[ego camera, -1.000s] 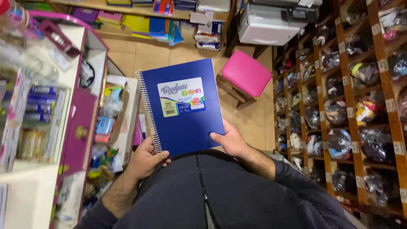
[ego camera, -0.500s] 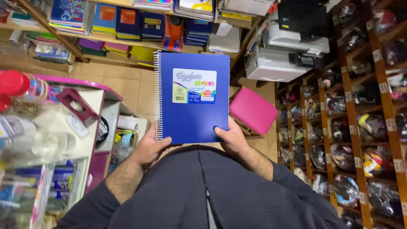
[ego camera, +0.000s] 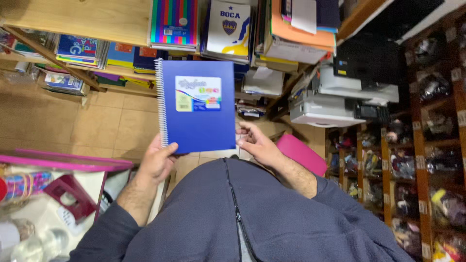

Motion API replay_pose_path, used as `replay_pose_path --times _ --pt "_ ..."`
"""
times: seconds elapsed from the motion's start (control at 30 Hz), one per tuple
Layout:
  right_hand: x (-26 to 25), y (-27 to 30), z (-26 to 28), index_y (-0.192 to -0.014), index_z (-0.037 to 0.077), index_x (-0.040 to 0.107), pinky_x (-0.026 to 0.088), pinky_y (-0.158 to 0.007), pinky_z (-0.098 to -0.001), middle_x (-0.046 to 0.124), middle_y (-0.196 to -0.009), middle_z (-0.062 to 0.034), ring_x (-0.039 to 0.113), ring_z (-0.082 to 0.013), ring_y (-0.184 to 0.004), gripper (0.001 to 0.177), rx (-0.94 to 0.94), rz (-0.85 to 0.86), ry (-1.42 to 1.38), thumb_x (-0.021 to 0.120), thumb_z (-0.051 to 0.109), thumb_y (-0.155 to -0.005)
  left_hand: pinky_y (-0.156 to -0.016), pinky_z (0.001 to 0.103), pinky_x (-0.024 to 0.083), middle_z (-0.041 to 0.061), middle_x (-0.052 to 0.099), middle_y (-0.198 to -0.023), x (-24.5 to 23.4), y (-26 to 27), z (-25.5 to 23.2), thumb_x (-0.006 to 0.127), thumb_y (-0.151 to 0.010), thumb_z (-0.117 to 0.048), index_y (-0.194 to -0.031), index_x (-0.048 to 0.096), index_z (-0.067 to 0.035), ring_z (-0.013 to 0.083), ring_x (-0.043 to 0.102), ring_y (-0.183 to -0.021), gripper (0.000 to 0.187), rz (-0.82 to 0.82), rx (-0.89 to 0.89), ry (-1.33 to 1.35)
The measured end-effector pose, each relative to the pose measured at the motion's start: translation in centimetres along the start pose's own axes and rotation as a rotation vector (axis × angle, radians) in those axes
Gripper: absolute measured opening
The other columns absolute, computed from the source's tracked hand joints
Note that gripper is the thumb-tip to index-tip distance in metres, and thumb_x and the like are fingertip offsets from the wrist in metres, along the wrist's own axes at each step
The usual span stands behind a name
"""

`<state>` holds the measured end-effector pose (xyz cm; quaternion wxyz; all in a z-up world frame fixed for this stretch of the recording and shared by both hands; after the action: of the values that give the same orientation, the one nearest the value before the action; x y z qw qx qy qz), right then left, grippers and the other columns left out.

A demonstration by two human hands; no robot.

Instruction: The person picks up notebooks one at a time from a counter, flips through the pages by hand, and places them onto a shelf with other notebooks.

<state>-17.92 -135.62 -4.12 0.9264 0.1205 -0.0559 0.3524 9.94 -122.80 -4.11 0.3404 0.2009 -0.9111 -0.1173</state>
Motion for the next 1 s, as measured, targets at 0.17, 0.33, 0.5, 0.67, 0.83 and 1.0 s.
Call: replay_pose_path --times 0.17,0.33,0.5,0.67,0.83,1.0 --pt "-3.0 -6.7 3.5 -0.14 0.001 0.051 0.055 -0.094 -0.031 0.061 -0.124 -0.0158 0.066 -0.0166 -0.105 0.05 0.021 0.039 0.039 0.069 0.009 -0.094 -0.071 0.037 0.066 0.011 0.073 -0.101 -1.5 -11.2 -3.0 0.065 -0.091 0.0 -0.124 0.051 -0.012 0.0272 0.077 -0.085 0.038 -0.028 0.069 -0.044" --pt "-3.2 -11.2 5.7 -0.127 -0.003 0.06 0.056 -0.093 -0.0335 0.071 -0.112 -0.0165 0.07 -0.0191 -0.101 0.035 0.007 0.116 0.026 0.067 0.007 -0.095 -0.074 0.044 0.068 0.013 0.072 -0.107 -5.3 -22.4 -5.2 0.064 -0.091 0.0 -0.129 0.05 -0.013 0.0308 0.077 -0.089 0.043 -0.052 0.062 -0.04" --pt "-4.5 -16.1 6.7 -0.122 -0.007 0.062 0.059 -0.091 -0.0371 0.073 -0.107 -0.0212 0.074 -0.0248 -0.098 0.028 -0.011 -0.056 0.012 0.064 0.0 -0.094 -0.087 0.056 0.066 0.014 0.068 -0.119 -8.0 -33.7 -8.3 0.061 -0.095 0.0 -0.141 0.048 -0.013 0.0369 0.074 -0.103 0.05 -0.025 0.013 -0.056" --pt "-3.6 -20.2 5.9 -0.119 -0.008 0.062 0.06 -0.091 -0.0361 0.073 -0.106 -0.0233 0.075 -0.0261 -0.098 0.027 -0.014 -0.199 0.001 0.065 -0.001 -0.094 -0.09 0.06 0.065 0.014 0.069 -0.122 -15.1 -47.3 -6.6 0.063 -0.097 0.001 -0.139 0.051 -0.014 0.0367 0.074 -0.106 0.047 0.015 -0.048 -0.063" --pt "-1.6 -22.7 5.6 -0.12 -0.008 0.062 0.059 -0.092 -0.0362 0.073 -0.107 -0.0222 0.074 -0.0239 -0.098 0.027 0.027 -0.255 0.006 0.065 0.0 -0.094 -0.09 0.061 0.065 0.012 0.07 -0.114 -18.1 -55.4 -5.3 0.063 -0.096 0.003 -0.131 0.052 -0.012 0.0369 0.075 -0.102 0.039 0.021 -0.118 -0.056" --pt "-0.7 -24.3 6.4 -0.12 -0.008 0.062 0.058 -0.091 -0.0359 0.073 -0.107 -0.0217 0.074 -0.0228 -0.097 0.027 0.058 -0.32 0.049 0.063 0.002 -0.095 -0.087 0.065 0.064 0.012 0.07 -0.114 -19.1 -58.3 -3.5 0.064 -0.097 0.002 -0.127 0.049 -0.012 0.0376 0.075 -0.101 0.037 0.05 -0.181 -0.042"
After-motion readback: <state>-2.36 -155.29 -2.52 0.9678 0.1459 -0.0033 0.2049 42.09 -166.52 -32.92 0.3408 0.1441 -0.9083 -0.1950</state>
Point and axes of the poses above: each hand's wrist, its own y-axis away from the middle knuckle, its own x-axis out of the palm, z = x × y, the point moved 6 cm from there along -y, towards the middle knuckle
